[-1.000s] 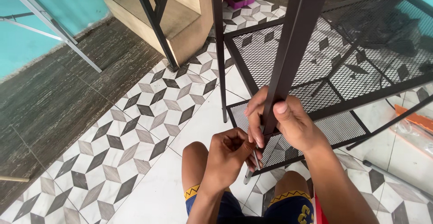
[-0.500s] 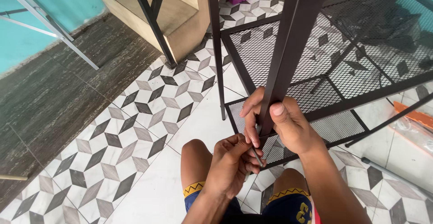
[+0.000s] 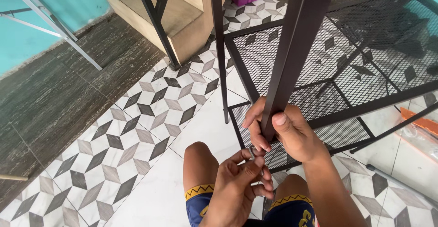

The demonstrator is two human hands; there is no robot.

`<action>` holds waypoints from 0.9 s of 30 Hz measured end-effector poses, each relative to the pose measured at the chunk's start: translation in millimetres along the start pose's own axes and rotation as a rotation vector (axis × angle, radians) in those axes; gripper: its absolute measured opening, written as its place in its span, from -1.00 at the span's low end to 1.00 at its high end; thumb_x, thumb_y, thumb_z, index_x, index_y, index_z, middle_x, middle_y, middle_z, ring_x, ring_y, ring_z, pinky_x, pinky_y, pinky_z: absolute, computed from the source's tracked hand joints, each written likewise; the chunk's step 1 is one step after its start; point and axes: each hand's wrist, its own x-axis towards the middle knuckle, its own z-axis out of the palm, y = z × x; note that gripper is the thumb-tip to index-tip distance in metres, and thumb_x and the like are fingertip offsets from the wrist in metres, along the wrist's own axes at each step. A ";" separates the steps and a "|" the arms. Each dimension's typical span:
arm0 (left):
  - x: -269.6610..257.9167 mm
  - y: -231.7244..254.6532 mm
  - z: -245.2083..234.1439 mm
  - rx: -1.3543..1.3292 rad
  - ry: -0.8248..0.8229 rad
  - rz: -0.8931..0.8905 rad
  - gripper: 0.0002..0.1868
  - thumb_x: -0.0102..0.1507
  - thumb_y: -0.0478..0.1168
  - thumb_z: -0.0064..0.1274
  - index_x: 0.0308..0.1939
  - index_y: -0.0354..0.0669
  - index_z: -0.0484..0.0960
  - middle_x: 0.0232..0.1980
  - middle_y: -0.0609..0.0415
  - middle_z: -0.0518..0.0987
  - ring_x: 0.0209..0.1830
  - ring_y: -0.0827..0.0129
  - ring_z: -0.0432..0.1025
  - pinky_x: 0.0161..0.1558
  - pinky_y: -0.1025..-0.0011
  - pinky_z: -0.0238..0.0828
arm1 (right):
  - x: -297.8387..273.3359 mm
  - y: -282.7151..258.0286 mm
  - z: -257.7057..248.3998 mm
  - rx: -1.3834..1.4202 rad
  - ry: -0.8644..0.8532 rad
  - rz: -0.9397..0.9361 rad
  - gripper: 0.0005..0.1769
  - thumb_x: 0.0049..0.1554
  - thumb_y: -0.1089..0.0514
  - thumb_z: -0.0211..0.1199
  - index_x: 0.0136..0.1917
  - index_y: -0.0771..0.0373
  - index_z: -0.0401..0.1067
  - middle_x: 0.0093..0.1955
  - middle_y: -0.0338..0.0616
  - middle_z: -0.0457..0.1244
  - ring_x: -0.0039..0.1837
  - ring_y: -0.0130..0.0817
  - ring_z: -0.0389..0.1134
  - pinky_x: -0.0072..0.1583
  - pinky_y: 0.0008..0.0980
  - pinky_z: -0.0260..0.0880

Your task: The person assembles a black metal mesh rack by attaching vertical poles to the frame using bolts and nuts. They position the frame, insert bolts through pre-drilled holes, and tighten the nuts by hand to secure the components.

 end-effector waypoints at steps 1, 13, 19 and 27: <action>-3.6 -1.2 1.4 -0.001 -0.008 -0.004 -0.76 0.34 -0.30 0.10 -0.02 -0.41 0.45 -0.38 -0.08 0.58 -0.47 0.29 0.53 -0.46 0.40 0.55 | -1.8 -0.6 0.6 0.004 -0.003 0.005 -0.30 0.43 -0.32 -0.16 0.08 0.40 0.38 -0.40 -0.22 0.20 -0.38 -0.49 0.24 -0.26 -0.46 0.36; -2.6 18.3 -2.7 0.721 -0.071 0.182 -0.85 0.41 -0.34 -0.02 -0.09 -0.46 0.48 -0.39 -0.01 0.58 -0.48 0.45 0.51 -0.47 0.48 0.61 | -1.8 2.7 1.3 0.042 0.049 0.019 -0.31 0.41 -0.34 -0.12 0.05 0.39 0.35 -0.41 -0.19 0.18 -0.36 -0.45 0.25 -0.26 -0.40 0.43; 2.0 16.1 -9.0 0.959 -0.033 0.366 -0.90 0.39 -0.36 0.02 -0.09 -0.38 0.50 -0.35 -0.06 0.64 -0.45 0.42 0.58 -0.41 0.48 0.68 | 1.3 -0.6 1.5 0.069 0.024 0.043 -0.32 0.39 -0.38 -0.09 0.04 0.35 0.32 -0.42 -0.19 0.16 -0.38 -0.45 0.18 -0.25 -0.37 0.35; 14.7 15.5 -21.3 1.200 -0.012 0.720 -0.81 0.32 -0.42 0.08 0.01 -0.29 0.53 -0.25 -0.14 0.63 -0.41 0.14 0.58 -0.41 0.32 0.48 | 1.3 -0.8 4.0 0.124 0.016 0.057 -0.36 0.35 -0.42 -0.04 -0.07 0.25 0.25 -0.45 -0.25 0.09 -0.40 -0.46 0.14 -0.26 -0.38 0.27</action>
